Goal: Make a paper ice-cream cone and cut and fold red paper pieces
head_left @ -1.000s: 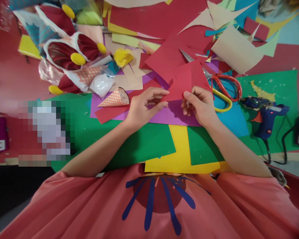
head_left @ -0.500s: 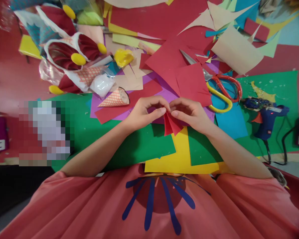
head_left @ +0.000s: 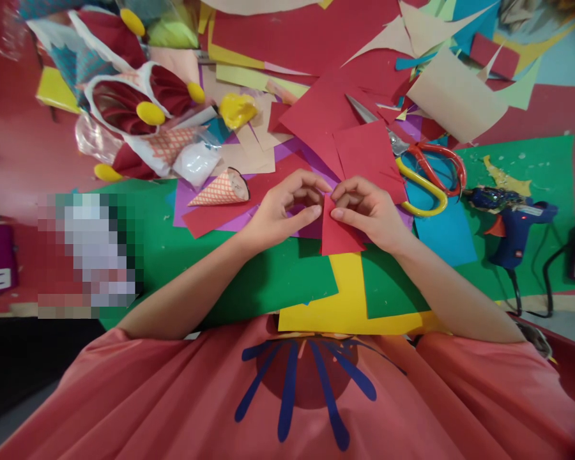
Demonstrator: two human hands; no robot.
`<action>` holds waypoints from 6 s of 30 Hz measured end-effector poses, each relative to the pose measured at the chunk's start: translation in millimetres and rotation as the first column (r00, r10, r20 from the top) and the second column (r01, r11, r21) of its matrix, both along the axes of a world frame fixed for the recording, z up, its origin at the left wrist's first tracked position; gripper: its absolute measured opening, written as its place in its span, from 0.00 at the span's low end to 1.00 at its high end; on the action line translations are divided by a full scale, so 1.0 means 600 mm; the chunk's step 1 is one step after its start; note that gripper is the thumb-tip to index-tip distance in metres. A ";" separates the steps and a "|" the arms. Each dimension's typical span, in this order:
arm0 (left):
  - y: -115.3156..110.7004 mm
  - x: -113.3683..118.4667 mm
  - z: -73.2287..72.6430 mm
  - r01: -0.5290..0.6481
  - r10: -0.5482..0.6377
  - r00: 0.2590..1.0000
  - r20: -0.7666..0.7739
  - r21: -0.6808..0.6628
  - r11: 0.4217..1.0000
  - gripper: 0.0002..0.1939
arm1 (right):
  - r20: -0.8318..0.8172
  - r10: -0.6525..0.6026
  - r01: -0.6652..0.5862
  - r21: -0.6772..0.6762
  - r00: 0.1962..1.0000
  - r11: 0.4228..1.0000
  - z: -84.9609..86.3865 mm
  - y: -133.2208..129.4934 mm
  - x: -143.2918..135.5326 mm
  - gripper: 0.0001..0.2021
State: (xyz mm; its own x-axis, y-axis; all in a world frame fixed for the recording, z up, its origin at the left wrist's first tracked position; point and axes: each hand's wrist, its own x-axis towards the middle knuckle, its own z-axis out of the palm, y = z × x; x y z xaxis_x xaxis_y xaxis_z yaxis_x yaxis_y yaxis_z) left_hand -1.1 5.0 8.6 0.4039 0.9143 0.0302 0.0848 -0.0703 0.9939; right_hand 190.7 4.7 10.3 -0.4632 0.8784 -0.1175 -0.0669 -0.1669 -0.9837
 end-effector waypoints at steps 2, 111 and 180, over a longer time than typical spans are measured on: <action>0.000 0.001 0.000 -0.004 0.004 1.000 -0.002 -0.002 1.000 0.18 | 0.005 0.000 0.000 0.010 1.000 1.000 0.000 -0.001 -0.001 0.15; 0.005 0.004 0.001 -0.171 0.169 0.984 -0.055 -0.038 0.985 0.24 | 0.079 -0.060 0.073 -0.176 0.995 0.982 -0.004 0.014 0.008 0.17; 0.000 0.006 -0.008 -0.124 0.169 0.939 -0.299 0.165 0.978 0.32 | -0.092 -0.146 0.112 -0.302 0.985 0.947 -0.014 0.012 0.004 0.17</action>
